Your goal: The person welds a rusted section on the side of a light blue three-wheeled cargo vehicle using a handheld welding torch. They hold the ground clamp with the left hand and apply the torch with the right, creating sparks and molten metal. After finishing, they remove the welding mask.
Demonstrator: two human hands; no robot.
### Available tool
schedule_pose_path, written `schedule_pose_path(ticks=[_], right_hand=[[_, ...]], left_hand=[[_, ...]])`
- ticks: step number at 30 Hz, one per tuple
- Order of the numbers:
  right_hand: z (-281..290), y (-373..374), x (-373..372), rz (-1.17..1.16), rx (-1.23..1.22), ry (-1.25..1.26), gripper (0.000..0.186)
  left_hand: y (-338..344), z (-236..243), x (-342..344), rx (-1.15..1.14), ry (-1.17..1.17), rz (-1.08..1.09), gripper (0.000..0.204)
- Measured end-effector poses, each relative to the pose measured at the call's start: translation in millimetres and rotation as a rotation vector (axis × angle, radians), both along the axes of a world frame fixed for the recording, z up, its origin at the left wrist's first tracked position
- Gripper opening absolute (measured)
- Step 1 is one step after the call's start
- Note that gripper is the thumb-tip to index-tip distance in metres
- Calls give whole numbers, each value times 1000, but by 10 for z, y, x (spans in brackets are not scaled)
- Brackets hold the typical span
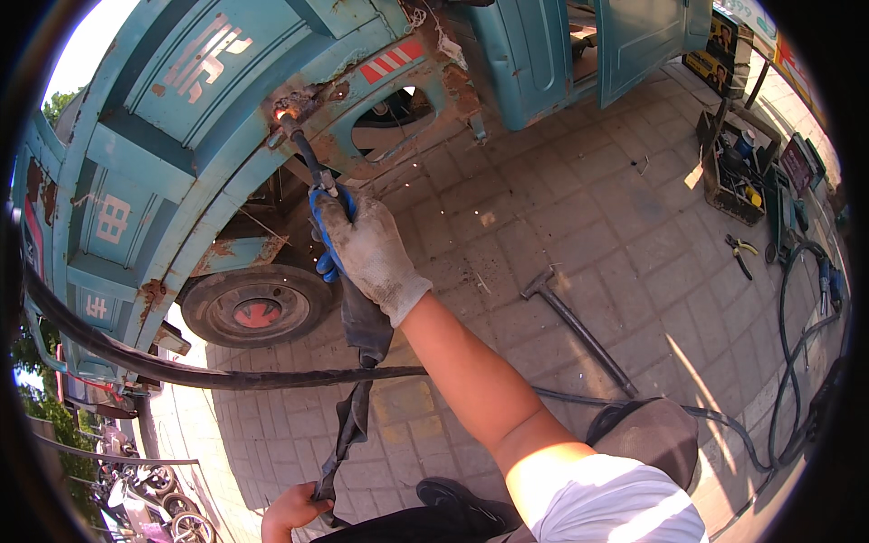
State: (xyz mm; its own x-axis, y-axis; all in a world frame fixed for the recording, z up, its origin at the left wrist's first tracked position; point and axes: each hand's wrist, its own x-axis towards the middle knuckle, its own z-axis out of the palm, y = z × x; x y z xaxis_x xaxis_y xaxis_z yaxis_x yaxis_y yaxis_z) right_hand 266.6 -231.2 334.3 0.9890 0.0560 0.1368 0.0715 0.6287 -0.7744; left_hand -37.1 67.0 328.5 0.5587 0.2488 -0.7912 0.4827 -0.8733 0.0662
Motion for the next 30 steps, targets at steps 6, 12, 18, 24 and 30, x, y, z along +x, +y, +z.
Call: schedule_pose_path(ticks=[6,12,18,24,30], right_hand=[[-14,18,7,-41,-7,-47,41],[69,-45,-94,17,46,27,30],[-2,-49,-78,40,77,34,43],[-27,-51,-40,52,20,8,48],[7,-42,-28,33,20,-4,49]], left_hand=[[-6,6,6,-23,2,23,29],[-54,52,28,-3,4,10,29],[40,-31,-30,-23,-9,19,30],[82,-59,-59,-32,-22,16,31],[27,-22,-21,-16,-2,16,31]])
